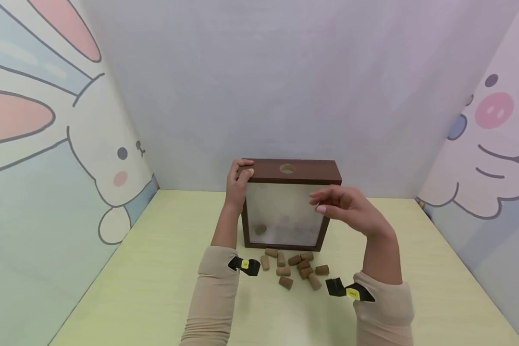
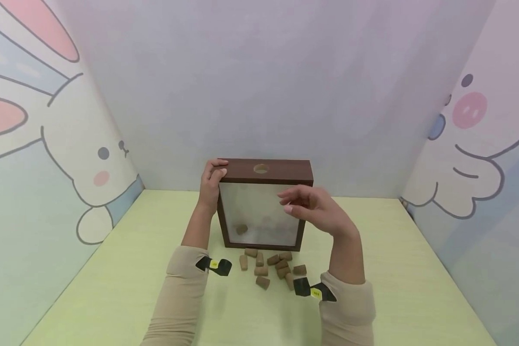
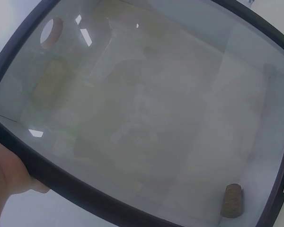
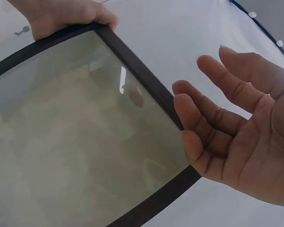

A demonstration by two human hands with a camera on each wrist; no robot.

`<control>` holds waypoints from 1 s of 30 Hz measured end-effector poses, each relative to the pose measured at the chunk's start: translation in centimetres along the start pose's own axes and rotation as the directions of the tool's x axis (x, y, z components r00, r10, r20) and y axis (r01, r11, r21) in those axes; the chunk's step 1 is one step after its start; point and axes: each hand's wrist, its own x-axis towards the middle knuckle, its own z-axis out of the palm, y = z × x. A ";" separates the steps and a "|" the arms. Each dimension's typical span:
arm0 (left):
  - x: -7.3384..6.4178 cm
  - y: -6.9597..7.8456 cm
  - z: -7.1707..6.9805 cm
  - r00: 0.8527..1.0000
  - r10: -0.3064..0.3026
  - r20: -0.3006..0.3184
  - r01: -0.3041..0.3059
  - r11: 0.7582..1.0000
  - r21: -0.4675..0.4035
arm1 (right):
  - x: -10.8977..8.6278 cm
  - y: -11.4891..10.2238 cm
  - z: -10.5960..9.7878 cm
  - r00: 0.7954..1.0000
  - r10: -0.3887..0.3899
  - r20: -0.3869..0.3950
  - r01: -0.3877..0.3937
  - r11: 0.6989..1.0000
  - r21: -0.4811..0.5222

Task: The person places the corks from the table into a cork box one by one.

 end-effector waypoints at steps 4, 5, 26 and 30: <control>0.2 -0.7 0.0 1.000 -0.003 -0.011 0.003 1.000 -0.005 | -1.0 1.4 0.8 0.997 0.044 -0.064 -0.040 0.998 0.049; 0.3 -0.8 0.0 1.000 -0.001 -0.011 0.001 1.000 -0.003 | -1.2 1.7 0.9 0.996 0.050 -0.080 -0.045 0.997 0.058; 0.2 -0.7 0.1 0.999 0.035 -0.020 -0.034 0.999 0.013 | -7.0 8.0 3.0 0.953 0.259 -0.158 -0.235 0.959 0.159; 0.5 -1.5 0.1 0.999 0.039 -0.027 -0.039 0.999 0.001 | -7.9 8.8 2.9 0.936 0.326 -0.132 -0.306 0.939 0.155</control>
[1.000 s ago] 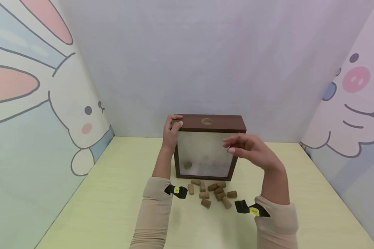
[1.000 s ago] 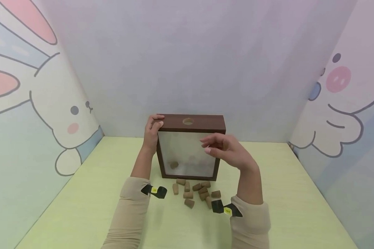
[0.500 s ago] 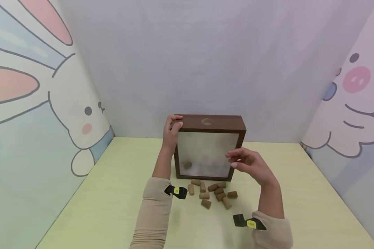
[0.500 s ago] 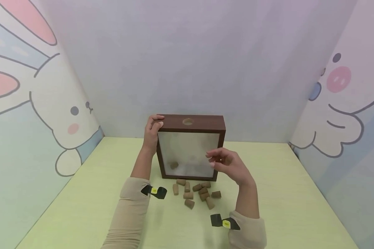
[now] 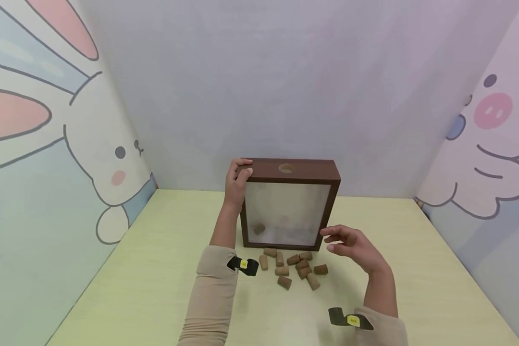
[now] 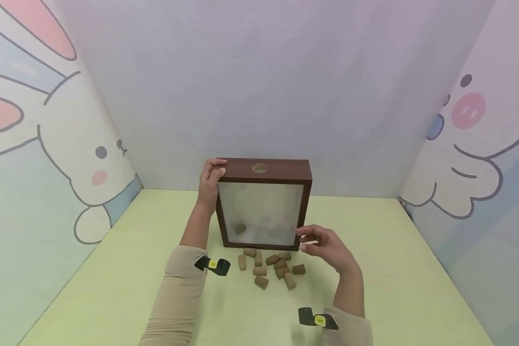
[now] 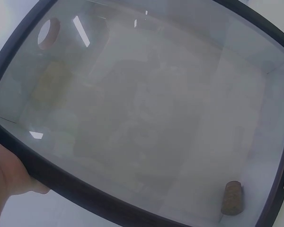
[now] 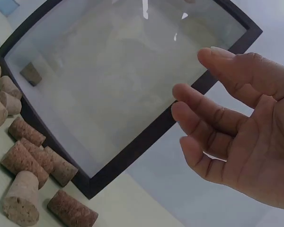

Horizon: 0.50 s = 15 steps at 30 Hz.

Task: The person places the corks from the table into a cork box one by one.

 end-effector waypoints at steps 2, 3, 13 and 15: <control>0.0 0.1 0.0 1.000 -0.008 0.006 0.008 1.000 -0.009 | -0.3 0.7 -0.2 0.999 0.033 0.008 -0.033 0.999 0.000; 0.0 0.1 0.1 1.000 -0.011 0.010 0.011 1.000 -0.012 | -0.5 1.0 -0.3 0.999 0.051 0.010 -0.051 0.999 -0.005; -0.1 0.3 0.0 1.000 -0.021 0.016 0.022 1.000 -0.013 | -1.1 4.9 -0.3 0.986 0.164 0.036 -0.164 0.986 0.006; -0.1 0.3 0.0 1.000 -0.018 0.009 0.019 1.000 -0.011 | -1.1 5.6 -0.2 0.982 0.185 0.029 -0.185 0.983 -0.006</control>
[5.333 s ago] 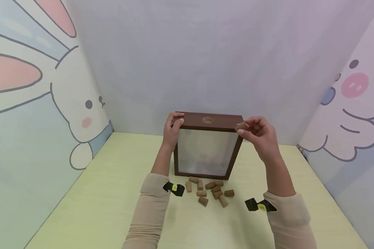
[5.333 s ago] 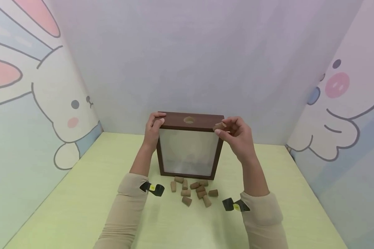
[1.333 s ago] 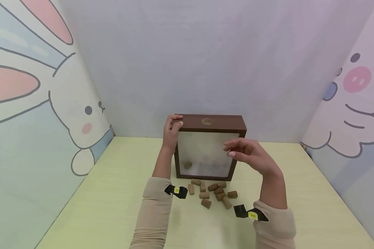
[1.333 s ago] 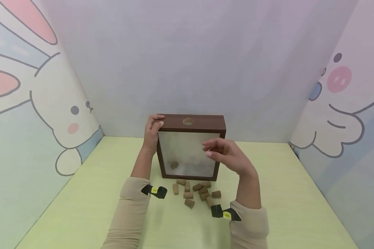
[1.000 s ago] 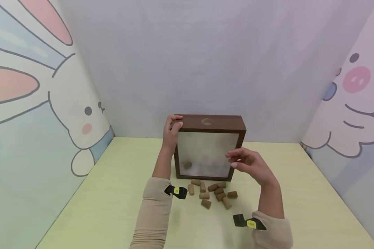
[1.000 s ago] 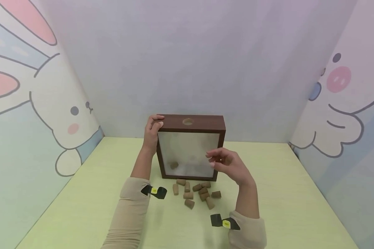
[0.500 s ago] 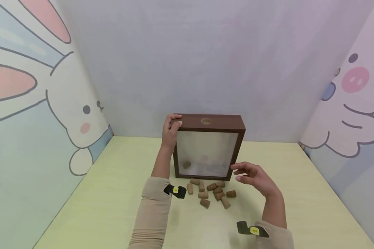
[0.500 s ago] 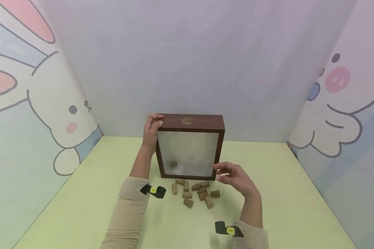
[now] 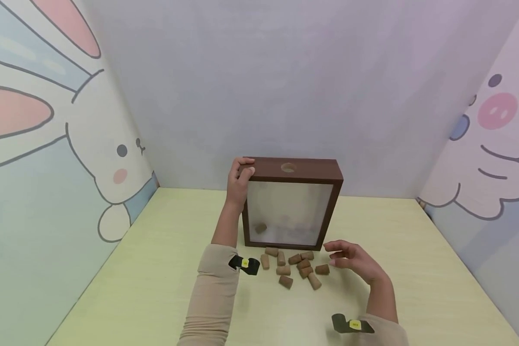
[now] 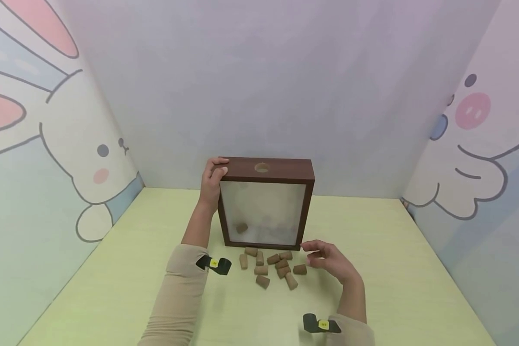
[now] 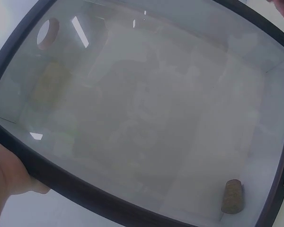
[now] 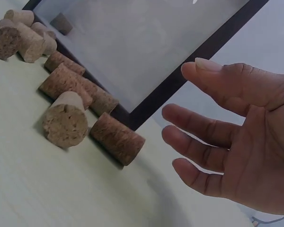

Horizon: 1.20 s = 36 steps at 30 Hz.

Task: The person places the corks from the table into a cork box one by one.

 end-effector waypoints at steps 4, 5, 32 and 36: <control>0.2 -0.2 0.0 1.000 0.008 -0.013 -0.008 1.000 0.008 | 0.2 1.0 0.2 0.999 0.046 -0.009 -0.047 0.997 -0.059; 0.2 -0.2 0.0 1.000 0.009 -0.016 -0.009 1.000 0.011 | 0.3 1.1 0.3 0.998 0.055 -0.013 -0.056 0.996 -0.073; -0.3 -0.6 0.4 1.000 0.005 -0.005 -0.005 1.000 0.030 | 0.2 -0.3 1.4 0.997 0.071 0.015 -0.063 0.956 -0.286; -0.3 -0.6 0.3 1.000 0.016 0.004 -0.016 0.999 0.029 | 0.1 -0.7 1.4 0.997 0.076 0.014 -0.069 0.954 -0.293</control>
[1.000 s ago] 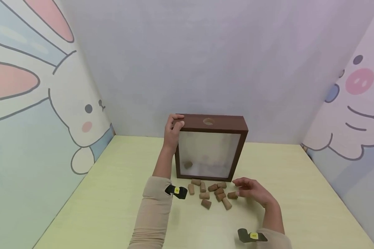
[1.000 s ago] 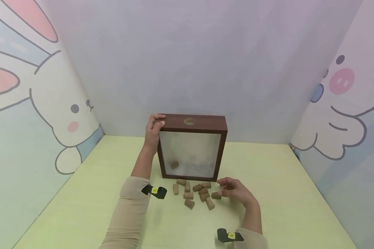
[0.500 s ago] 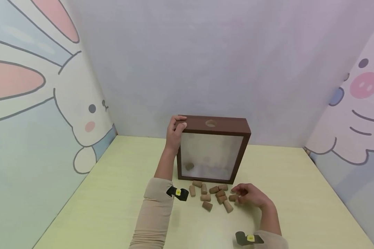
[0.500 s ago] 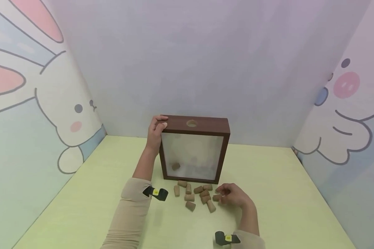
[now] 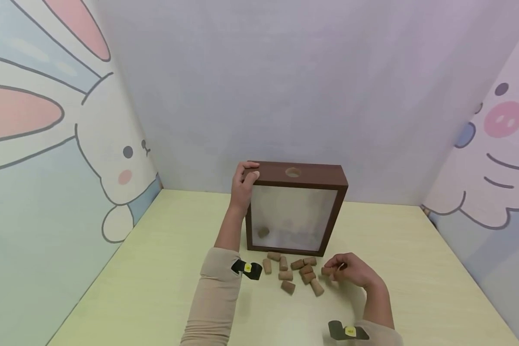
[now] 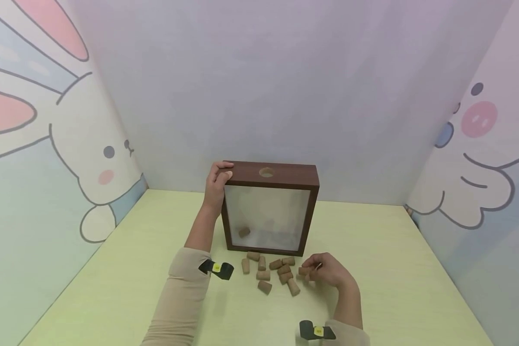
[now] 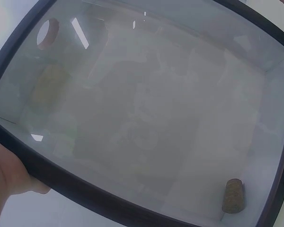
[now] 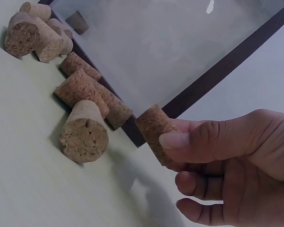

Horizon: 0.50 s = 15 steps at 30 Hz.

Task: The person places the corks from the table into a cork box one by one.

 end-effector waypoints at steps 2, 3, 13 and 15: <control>0.0 -0.1 0.0 1.000 0.000 0.001 0.000 1.000 0.000 | 0.0 -0.1 -0.1 1.000 0.001 0.001 -0.001 1.000 -0.003; 0.0 -0.1 0.0 1.000 0.002 0.000 -0.002 1.000 -0.001 | 0.0 -0.2 -0.1 1.000 -0.002 0.004 0.002 1.000 0.001; 0.0 -0.1 0.0 1.000 0.003 0.003 -0.003 1.000 -0.002 | -0.2 -1.9 -0.5 0.998 -0.053 0.016 0.051 0.993 0.107; 0.0 -0.1 0.0 1.000 0.010 0.005 -0.010 1.000 -0.007 | -0.1 -2.3 -0.5 0.997 -0.073 0.011 0.072 0.991 0.115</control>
